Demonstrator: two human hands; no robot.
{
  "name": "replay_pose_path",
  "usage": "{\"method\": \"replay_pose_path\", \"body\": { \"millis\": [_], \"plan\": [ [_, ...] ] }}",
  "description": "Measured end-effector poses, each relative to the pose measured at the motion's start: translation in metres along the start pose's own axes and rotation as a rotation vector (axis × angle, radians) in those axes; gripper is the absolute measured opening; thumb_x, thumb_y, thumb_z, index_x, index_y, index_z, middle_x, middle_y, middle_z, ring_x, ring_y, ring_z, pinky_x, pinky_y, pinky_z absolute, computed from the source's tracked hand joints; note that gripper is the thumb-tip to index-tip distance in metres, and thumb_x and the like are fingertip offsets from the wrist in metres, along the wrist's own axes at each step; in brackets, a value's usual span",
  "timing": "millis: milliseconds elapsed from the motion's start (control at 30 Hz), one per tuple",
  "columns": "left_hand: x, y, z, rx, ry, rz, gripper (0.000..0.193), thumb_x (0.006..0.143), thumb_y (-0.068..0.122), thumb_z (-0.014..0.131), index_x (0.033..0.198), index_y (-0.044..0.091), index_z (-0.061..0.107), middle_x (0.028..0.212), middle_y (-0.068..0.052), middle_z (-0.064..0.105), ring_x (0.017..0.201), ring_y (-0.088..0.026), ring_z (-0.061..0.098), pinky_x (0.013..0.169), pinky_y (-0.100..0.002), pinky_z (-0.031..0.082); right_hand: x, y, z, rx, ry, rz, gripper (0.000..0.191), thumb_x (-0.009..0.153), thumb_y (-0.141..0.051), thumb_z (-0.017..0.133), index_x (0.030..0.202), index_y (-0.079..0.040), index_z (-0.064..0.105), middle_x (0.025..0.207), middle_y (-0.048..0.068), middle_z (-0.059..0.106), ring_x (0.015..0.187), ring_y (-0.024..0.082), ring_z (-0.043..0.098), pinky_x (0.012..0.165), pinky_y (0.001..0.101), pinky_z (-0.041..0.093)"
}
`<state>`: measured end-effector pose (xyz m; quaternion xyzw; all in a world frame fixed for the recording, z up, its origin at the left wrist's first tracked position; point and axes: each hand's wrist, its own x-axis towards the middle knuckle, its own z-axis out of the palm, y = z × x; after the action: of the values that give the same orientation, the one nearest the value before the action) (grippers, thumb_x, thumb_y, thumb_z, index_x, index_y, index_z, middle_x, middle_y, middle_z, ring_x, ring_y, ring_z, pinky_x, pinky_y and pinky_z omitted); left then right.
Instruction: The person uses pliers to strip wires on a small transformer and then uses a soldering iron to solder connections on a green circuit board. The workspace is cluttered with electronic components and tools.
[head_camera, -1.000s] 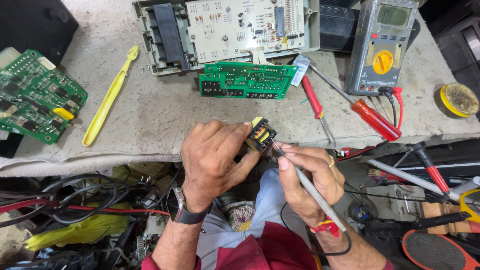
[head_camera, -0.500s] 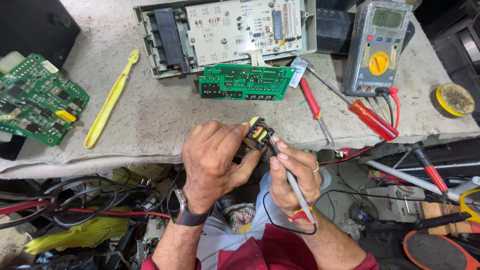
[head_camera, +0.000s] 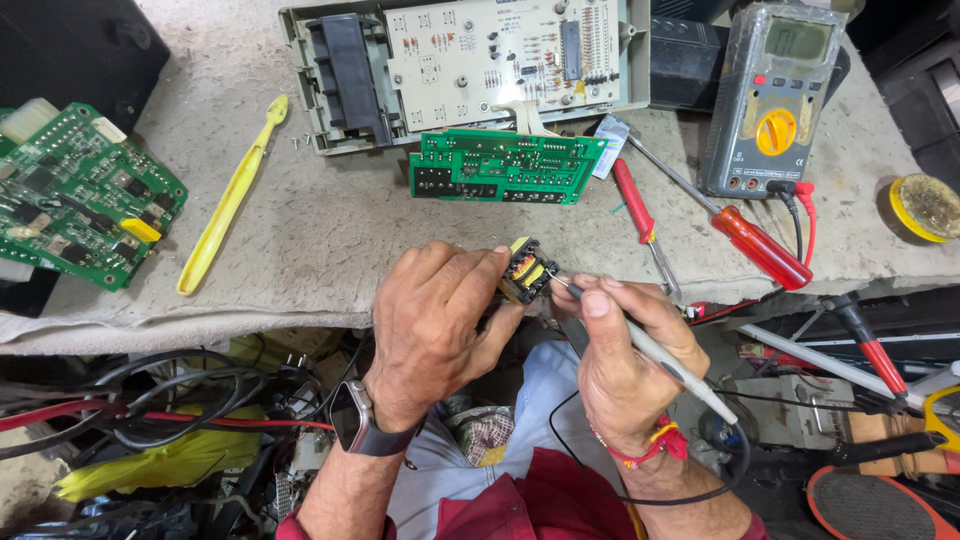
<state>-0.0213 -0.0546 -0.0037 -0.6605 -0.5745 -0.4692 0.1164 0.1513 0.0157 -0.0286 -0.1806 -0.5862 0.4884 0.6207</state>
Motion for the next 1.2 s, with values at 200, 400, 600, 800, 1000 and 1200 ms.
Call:
{"method": "replay_pose_path", "body": {
  "millis": [200, 400, 600, 800, 1000, 1200],
  "plan": [
    [0.001, -0.003, 0.000, 0.007, -0.013, 0.017, 0.052, 0.076, 0.018, 0.088, 0.120, -0.001, 0.067, 0.106, -0.011, 0.071, 0.093, -0.028, 0.064, 0.080, -0.041, 0.050, -0.007, 0.006, 0.001, 0.183, 0.097, 0.146, 0.013, 0.105, 0.001, 0.064, 0.116, 0.006, 0.065, 0.111, 0.022, 0.070, 0.098, 0.032, 0.075, 0.089, 0.0452, 0.066],
    [0.003, 0.004, 0.000, 0.004, -0.022, -0.041, 0.052, 0.073, 0.015, 0.086, 0.120, 0.002, 0.068, 0.106, -0.009, 0.073, 0.095, -0.028, 0.065, 0.079, -0.041, 0.049, -0.008, 0.000, -0.014, 0.028, -0.063, 0.060, 0.011, 0.106, -0.001, 0.066, 0.115, 0.005, 0.064, 0.110, 0.022, 0.070, 0.097, 0.031, 0.076, 0.089, 0.0430, 0.067],
    [0.004, 0.007, 0.000, 0.006, -0.059, -0.141, 0.053, 0.075, 0.018, 0.087, 0.123, 0.005, 0.067, 0.096, -0.008, 0.071, 0.093, -0.029, 0.064, 0.078, -0.043, 0.049, -0.007, -0.034, -0.032, -0.555, -0.281, -0.184, 0.018, 0.096, 0.001, 0.069, 0.111, 0.001, 0.059, 0.110, 0.018, 0.073, 0.098, 0.026, 0.080, 0.086, 0.0334, 0.068],
    [0.006, 0.011, 0.001, 0.003, -0.073, -0.142, 0.053, 0.076, 0.016, 0.086, 0.124, 0.007, 0.068, 0.096, -0.008, 0.071, 0.094, -0.029, 0.065, 0.078, -0.043, 0.049, 0.009, -0.043, -0.033, -0.499, -0.315, -0.208, 0.025, 0.091, 0.002, 0.079, 0.110, -0.002, 0.062, 0.116, 0.019, 0.070, 0.105, 0.028, 0.078, 0.086, 0.0304, 0.066],
    [0.003, 0.011, 0.001, 0.002, -0.082, -0.096, 0.051, 0.076, 0.013, 0.085, 0.124, 0.009, 0.068, 0.114, -0.005, 0.075, 0.097, -0.026, 0.066, 0.080, -0.041, 0.049, 0.017, -0.043, -0.035, -0.490, -0.354, -0.136, 0.023, 0.085, 0.003, 0.080, 0.103, -0.001, 0.065, 0.107, 0.016, 0.075, 0.104, 0.025, 0.078, 0.092, 0.0340, 0.064],
    [0.001, 0.013, 0.002, -0.017, -0.063, -0.100, 0.050, 0.077, 0.013, 0.086, 0.124, 0.010, 0.068, 0.114, -0.003, 0.075, 0.097, -0.025, 0.066, 0.081, -0.040, 0.048, 0.024, -0.044, -0.034, -0.546, -0.432, -0.196, 0.022, 0.085, 0.002, 0.080, 0.100, -0.001, 0.066, 0.107, 0.014, 0.076, 0.103, 0.023, 0.078, 0.091, 0.0315, 0.063]
  ]
}}
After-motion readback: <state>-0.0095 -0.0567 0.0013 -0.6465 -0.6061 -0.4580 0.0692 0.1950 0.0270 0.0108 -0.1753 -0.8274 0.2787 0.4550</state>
